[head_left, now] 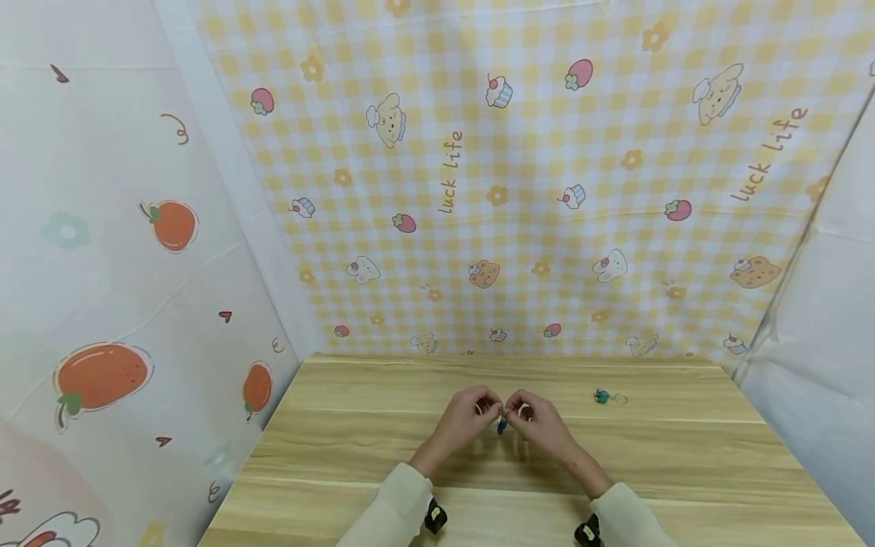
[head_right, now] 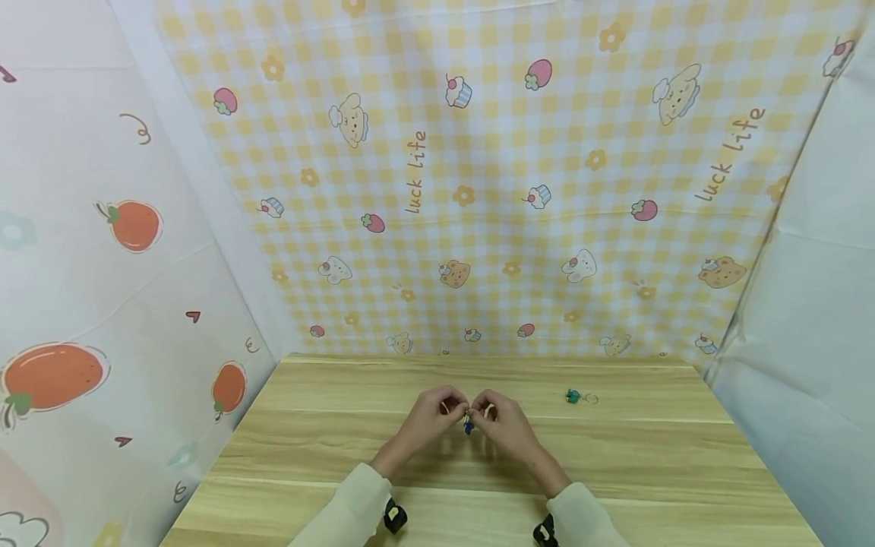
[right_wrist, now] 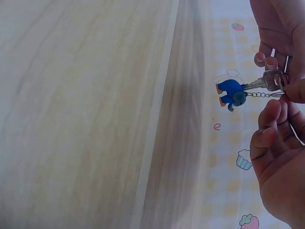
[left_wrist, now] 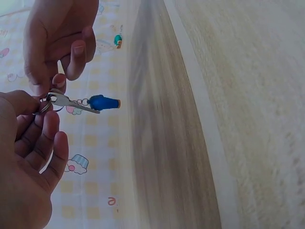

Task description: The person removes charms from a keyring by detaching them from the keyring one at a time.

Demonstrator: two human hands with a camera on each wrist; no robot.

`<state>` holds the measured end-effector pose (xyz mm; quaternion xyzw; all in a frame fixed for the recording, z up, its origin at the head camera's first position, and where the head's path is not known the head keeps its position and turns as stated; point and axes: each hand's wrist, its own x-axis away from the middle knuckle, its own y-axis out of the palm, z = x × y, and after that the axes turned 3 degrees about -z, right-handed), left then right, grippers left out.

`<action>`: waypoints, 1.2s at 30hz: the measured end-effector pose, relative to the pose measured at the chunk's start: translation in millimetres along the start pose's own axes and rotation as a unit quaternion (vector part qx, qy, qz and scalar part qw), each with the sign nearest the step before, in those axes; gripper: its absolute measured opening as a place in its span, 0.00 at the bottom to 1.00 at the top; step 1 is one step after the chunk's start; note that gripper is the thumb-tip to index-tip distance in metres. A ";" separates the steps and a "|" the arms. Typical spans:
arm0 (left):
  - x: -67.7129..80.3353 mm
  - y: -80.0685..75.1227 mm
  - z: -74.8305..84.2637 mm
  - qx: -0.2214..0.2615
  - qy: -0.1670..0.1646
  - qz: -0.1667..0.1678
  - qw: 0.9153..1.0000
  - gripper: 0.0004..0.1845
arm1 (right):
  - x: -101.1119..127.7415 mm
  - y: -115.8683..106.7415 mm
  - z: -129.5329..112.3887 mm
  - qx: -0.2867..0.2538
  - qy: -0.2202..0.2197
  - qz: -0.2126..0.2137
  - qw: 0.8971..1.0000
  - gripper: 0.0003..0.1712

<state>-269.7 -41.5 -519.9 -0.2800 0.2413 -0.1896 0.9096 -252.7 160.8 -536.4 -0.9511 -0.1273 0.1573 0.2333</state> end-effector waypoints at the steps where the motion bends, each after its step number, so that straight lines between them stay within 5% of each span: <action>1: 0.1 0.1 0.3 -0.001 0.002 -0.001 1.000 0.03 | 0.1 0.2 -0.6 -0.001 0.001 0.001 1.000 0.04; 21: 0.6 1.6 -0.6 -0.030 0.020 -0.004 0.999 0.03 | 1.0 2.7 -2.5 -0.001 0.016 0.003 1.000 0.05; 36: 1.0 -1.7 -5.2 -0.018 0.000 0.007 1.000 0.04 | 3.8 -0.8 4.0 -0.001 -0.024 -0.021 0.999 0.04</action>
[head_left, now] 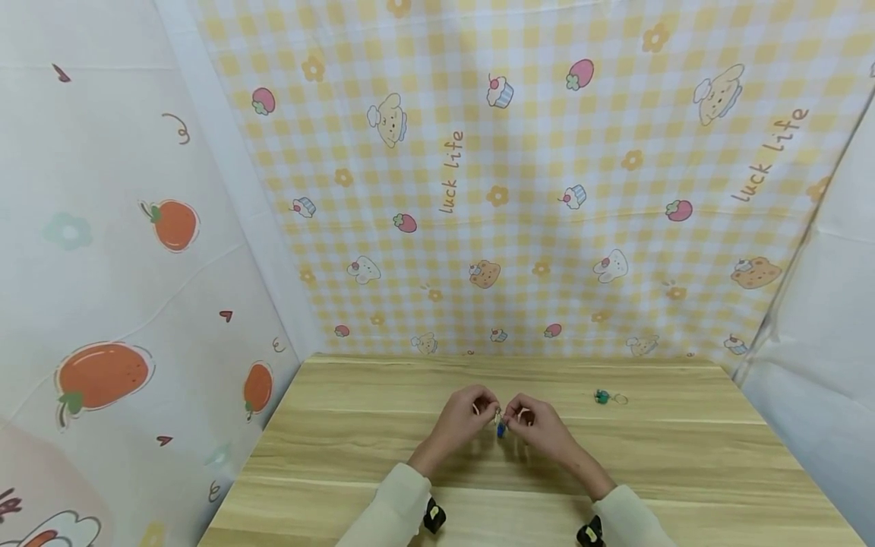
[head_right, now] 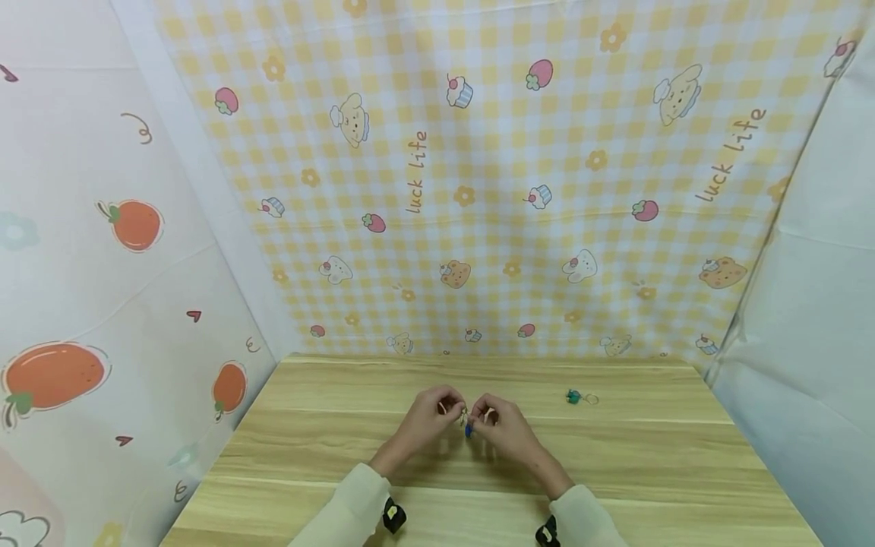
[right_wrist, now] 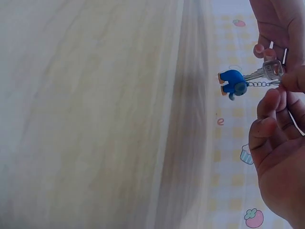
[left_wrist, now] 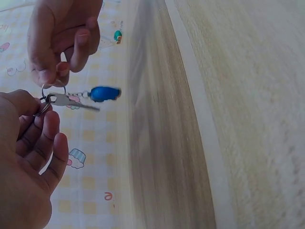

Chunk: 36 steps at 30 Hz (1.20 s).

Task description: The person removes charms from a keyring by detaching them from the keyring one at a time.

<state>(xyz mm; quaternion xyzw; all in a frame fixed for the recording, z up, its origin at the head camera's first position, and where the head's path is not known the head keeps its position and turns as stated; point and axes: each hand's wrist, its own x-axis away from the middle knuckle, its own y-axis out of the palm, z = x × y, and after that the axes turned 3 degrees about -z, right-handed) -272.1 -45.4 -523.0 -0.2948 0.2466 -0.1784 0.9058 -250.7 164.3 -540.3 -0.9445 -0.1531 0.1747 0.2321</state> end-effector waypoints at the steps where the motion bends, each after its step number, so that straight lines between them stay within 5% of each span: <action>1: -0.3 0.0 0.1 0.000 -0.002 0.002 1.000 0.04 | 0.3 -0.2 0.7 -0.001 0.002 -0.005 1.000 0.03; 22: -2.5 -1.7 3.5 0.002 -0.001 0.005 1.000 0.04 | -3.0 -1.9 -11.0 -0.034 0.059 0.009 0.998 0.08; 36: -4.2 1.5 3.7 -0.012 0.011 0.018 1.000 0.04 | -1.6 -2.4 -12.1 -0.035 0.026 0.008 0.999 0.06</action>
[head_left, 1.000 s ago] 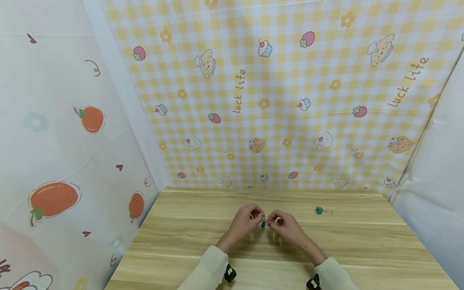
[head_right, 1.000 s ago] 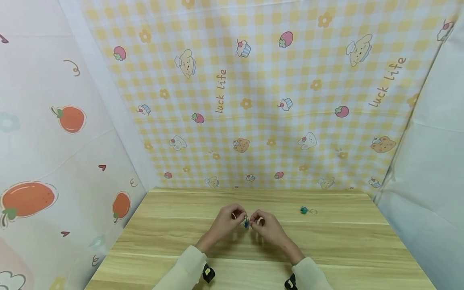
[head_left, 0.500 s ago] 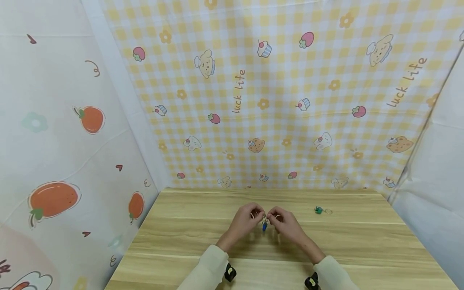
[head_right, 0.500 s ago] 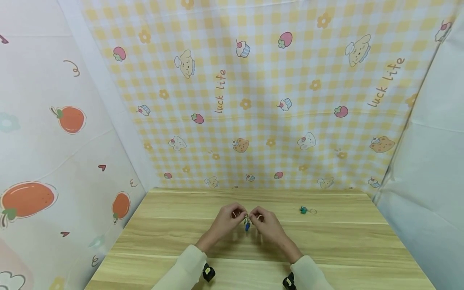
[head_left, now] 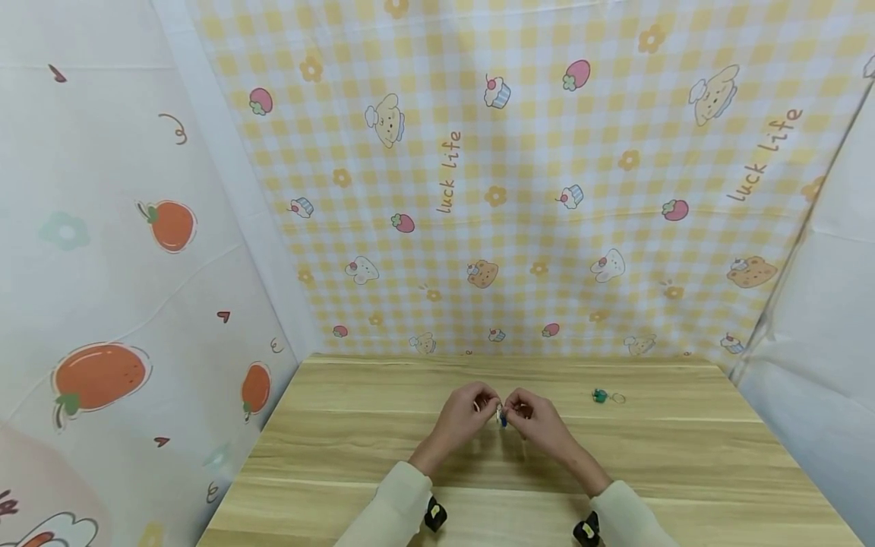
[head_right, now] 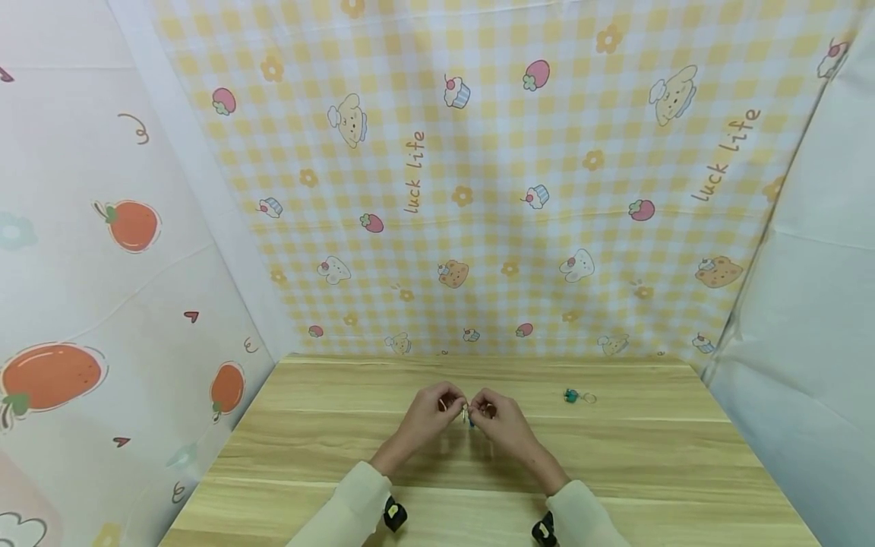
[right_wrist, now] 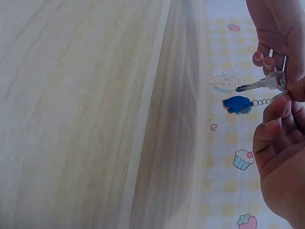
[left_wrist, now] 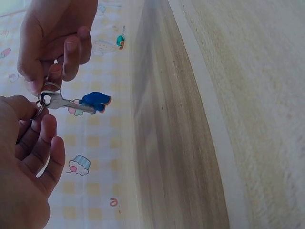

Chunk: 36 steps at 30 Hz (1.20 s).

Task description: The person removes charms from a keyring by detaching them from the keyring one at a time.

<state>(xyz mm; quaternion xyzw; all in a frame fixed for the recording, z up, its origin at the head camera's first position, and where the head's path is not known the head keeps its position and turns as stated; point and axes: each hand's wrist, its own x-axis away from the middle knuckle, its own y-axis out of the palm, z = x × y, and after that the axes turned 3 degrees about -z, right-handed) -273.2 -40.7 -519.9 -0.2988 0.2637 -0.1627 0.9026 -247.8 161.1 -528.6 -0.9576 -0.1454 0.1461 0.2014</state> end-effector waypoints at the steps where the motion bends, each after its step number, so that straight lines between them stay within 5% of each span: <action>1: 0.1 -0.3 0.4 -0.003 0.000 0.003 1.000 0.04 | 0.1 -0.1 0.5 0.000 -0.005 -0.001 1.000 0.07; 9: 0.6 -2.3 3.1 -0.007 -0.007 0.011 1.000 0.04 | 1.2 -0.4 2.9 0.000 -0.021 0.005 1.000 0.04; 20: 2.3 -3.8 3.3 -0.001 0.003 0.012 1.000 0.04 | 1.7 0.9 -1.0 -0.028 0.023 0.005 0.999 0.11; 36: 4.6 -1.8 4.8 -0.024 0.014 -0.004 1.000 0.02 | -1.7 3.7 0.3 0.002 0.035 0.000 0.999 0.04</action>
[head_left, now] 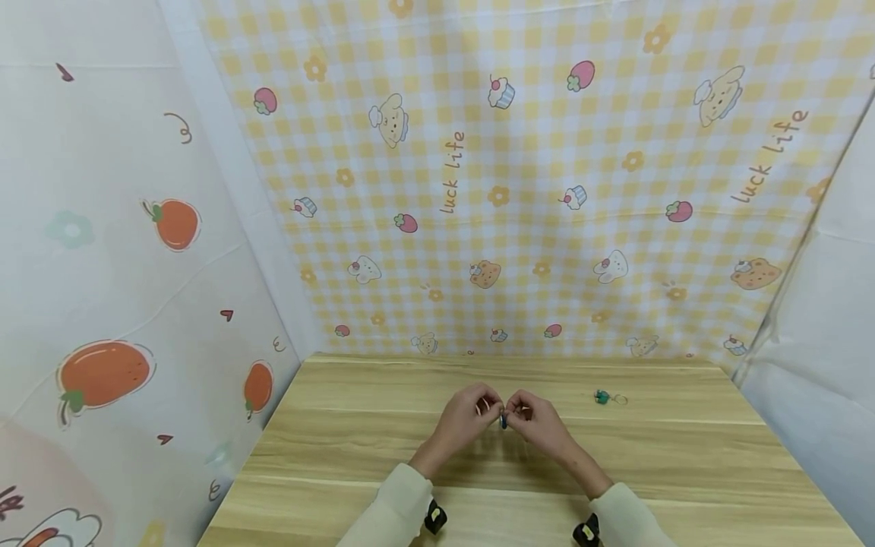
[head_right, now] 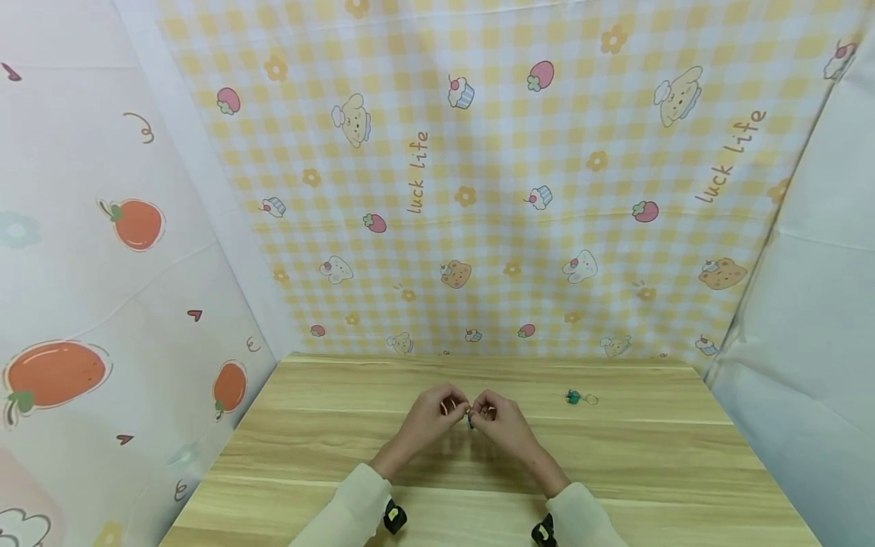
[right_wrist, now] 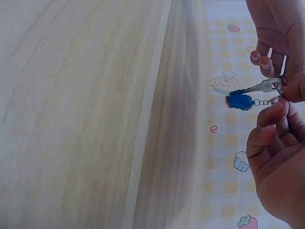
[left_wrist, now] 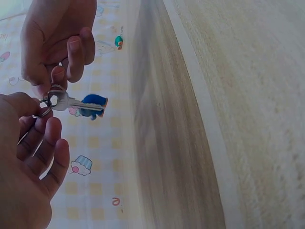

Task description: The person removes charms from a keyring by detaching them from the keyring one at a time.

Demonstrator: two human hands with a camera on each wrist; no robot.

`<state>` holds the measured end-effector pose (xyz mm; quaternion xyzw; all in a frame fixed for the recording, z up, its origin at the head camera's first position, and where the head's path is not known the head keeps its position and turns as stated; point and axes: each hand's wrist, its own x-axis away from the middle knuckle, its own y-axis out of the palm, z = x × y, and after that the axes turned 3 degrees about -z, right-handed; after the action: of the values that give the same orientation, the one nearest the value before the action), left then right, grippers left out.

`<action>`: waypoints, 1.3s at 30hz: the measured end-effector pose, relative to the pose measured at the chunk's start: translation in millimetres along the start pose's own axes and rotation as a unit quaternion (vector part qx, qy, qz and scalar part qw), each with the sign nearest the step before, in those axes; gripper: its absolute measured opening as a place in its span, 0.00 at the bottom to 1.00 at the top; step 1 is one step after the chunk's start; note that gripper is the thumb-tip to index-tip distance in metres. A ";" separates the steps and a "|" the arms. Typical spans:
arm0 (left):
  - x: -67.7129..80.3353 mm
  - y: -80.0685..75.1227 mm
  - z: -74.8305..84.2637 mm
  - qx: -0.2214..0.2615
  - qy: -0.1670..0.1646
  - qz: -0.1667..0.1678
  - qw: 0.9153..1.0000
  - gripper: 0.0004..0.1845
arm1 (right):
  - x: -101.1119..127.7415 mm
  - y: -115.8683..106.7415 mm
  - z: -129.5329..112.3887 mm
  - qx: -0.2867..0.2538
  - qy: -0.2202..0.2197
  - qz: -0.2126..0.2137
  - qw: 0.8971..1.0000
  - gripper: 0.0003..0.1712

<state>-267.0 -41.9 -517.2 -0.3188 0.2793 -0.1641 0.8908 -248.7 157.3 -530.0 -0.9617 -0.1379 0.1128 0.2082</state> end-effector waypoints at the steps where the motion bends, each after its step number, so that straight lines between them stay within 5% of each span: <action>1: 0.3 0.2 0.2 -0.001 -0.001 0.000 1.000 0.02 | 0.1 -0.1 0.3 -0.001 -0.001 0.001 1.000 0.04; 18: 0.5 -3.1 -3.4 -0.033 -0.033 0.032 0.998 0.03 | 2.7 -3.8 0.7 -0.005 -0.042 -0.003 0.999 0.04; 39: -0.1 -3.8 -6.6 -0.011 -0.034 0.032 0.999 0.03 | 3.7 -23.3 7.9 0.079 -0.027 0.072 0.994 0.06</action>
<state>-271.5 -47.8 -518.9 -0.3243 0.2607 -0.1212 0.9012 -252.4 181.8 -527.6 -0.9463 -0.0641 0.1645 0.2709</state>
